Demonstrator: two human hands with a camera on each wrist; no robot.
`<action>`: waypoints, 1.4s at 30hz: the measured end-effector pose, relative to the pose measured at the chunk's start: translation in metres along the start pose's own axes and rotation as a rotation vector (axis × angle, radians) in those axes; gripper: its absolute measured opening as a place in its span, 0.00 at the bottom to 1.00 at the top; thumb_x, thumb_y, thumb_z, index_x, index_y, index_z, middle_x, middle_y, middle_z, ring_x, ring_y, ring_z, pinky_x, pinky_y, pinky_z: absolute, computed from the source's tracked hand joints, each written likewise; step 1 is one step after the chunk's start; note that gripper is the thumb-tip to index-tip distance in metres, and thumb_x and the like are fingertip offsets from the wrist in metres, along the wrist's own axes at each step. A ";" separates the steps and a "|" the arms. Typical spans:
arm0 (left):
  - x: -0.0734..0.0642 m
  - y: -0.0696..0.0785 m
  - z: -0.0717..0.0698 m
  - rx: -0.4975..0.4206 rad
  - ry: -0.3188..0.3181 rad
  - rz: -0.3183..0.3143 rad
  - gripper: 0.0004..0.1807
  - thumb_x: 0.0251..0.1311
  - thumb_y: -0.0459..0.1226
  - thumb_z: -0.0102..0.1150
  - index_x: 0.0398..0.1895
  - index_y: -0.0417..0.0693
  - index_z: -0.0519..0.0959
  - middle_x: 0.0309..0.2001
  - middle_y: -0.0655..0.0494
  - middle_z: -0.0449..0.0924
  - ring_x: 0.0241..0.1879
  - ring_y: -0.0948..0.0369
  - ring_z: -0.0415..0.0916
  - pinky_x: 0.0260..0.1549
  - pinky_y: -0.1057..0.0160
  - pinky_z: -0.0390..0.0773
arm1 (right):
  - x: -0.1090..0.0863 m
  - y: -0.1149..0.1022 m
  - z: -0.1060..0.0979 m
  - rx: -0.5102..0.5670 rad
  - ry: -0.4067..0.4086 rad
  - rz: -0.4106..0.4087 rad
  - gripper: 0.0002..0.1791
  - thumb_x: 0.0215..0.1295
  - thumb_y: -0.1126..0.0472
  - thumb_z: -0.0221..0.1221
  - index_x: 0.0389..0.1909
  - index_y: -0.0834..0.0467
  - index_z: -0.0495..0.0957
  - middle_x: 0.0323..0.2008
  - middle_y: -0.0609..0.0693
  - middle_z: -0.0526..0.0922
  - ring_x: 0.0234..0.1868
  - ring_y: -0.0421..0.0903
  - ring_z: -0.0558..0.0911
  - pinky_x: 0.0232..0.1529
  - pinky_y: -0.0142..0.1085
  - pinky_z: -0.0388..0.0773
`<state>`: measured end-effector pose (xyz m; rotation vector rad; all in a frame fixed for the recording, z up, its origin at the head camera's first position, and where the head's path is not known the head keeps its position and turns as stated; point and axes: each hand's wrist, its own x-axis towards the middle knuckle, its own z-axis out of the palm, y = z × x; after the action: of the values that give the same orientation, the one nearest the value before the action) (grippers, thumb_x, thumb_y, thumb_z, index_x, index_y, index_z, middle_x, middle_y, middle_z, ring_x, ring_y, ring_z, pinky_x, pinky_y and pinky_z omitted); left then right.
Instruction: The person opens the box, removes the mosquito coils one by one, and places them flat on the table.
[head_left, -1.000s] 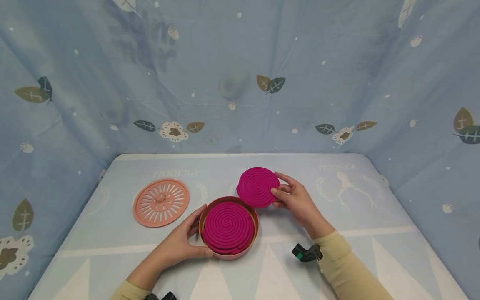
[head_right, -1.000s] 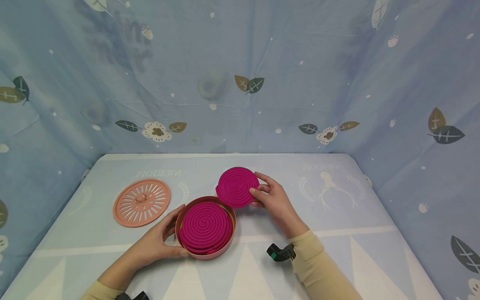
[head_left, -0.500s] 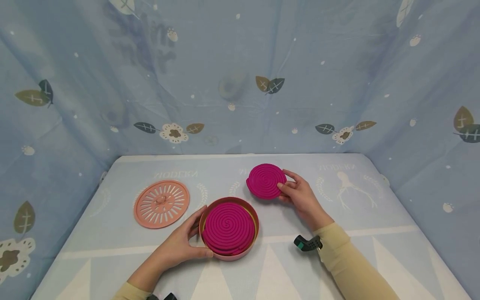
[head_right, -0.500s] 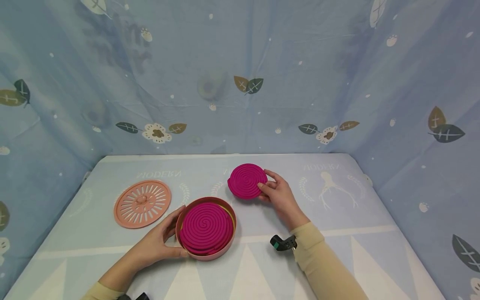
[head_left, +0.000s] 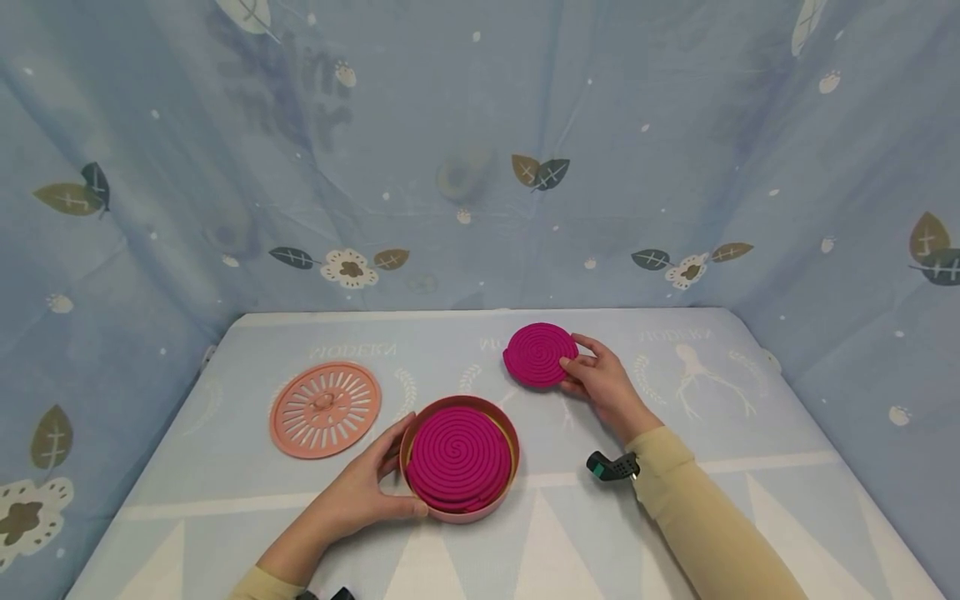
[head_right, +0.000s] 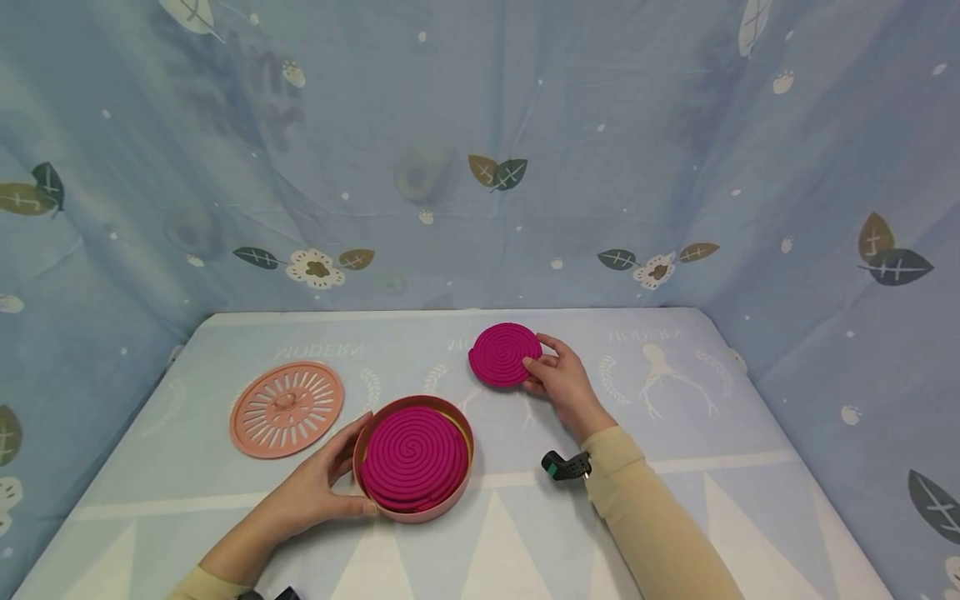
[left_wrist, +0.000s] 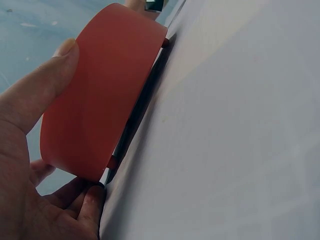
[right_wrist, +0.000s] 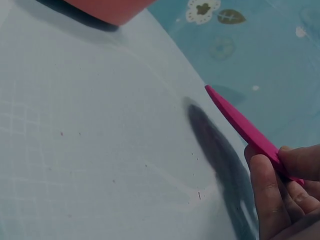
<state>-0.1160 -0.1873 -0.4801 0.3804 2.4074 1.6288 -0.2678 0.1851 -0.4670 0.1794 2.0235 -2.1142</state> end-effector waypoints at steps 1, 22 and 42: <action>0.000 0.000 0.000 -0.002 0.000 0.002 0.70 0.30 0.50 0.85 0.79 0.57 0.51 0.75 0.62 0.55 0.69 0.61 0.61 0.68 0.66 0.62 | 0.001 0.000 0.000 -0.008 0.004 0.007 0.38 0.68 0.66 0.62 0.75 0.53 0.58 0.36 0.54 0.78 0.26 0.42 0.81 0.35 0.34 0.87; -0.001 0.000 -0.001 -0.028 -0.011 0.009 0.69 0.32 0.48 0.85 0.79 0.56 0.51 0.74 0.63 0.55 0.69 0.63 0.61 0.67 0.67 0.63 | 0.015 0.006 -0.001 -0.063 0.018 0.112 0.37 0.70 0.64 0.60 0.76 0.54 0.54 0.52 0.60 0.74 0.32 0.41 0.83 0.38 0.34 0.87; -0.001 0.001 -0.001 0.028 0.000 0.005 0.68 0.32 0.51 0.85 0.79 0.55 0.52 0.75 0.57 0.56 0.69 0.57 0.62 0.68 0.61 0.63 | -0.006 -0.002 -0.021 -0.242 -0.065 0.033 0.42 0.70 0.61 0.60 0.78 0.62 0.48 0.63 0.67 0.70 0.47 0.48 0.83 0.42 0.36 0.86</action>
<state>-0.1155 -0.1878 -0.4790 0.3917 2.4337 1.5987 -0.2636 0.2066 -0.4648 0.1031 2.1977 -1.8113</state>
